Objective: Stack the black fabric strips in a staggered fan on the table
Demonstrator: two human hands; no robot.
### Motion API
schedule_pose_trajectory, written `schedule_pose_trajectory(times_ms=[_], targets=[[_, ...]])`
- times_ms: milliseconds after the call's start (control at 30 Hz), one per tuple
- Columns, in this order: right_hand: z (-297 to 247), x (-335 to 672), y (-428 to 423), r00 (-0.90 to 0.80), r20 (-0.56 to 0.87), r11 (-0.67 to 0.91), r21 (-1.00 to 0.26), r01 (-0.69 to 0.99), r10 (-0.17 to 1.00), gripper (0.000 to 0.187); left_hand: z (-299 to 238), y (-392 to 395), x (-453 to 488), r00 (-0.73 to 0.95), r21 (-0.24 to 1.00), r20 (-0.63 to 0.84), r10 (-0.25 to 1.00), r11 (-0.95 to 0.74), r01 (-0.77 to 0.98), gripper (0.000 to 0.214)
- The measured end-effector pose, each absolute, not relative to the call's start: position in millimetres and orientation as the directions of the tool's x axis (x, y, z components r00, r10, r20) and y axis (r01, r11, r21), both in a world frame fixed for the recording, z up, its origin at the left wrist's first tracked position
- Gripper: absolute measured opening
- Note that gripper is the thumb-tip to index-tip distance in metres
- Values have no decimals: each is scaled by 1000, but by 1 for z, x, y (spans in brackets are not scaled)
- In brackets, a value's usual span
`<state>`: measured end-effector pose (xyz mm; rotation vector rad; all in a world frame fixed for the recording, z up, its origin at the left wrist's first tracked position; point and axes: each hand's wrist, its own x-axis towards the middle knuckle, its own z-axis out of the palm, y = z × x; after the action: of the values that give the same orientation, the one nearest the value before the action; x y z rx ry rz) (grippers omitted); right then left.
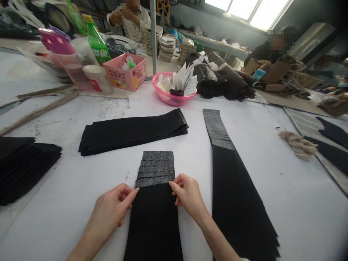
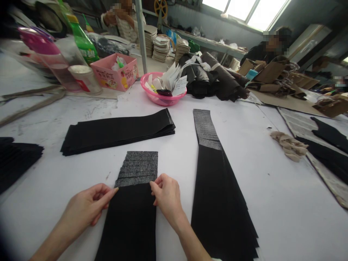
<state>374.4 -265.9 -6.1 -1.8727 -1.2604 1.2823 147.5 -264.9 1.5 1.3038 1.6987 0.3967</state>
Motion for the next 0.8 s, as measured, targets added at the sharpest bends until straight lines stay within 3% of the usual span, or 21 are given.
schedule_pose_trajectory(times_ms=[800], targets=[[-8,374,-261,82,-444,-436,-798,415,892,20,2,-267,147,9,732,-402,916,315,605,37]])
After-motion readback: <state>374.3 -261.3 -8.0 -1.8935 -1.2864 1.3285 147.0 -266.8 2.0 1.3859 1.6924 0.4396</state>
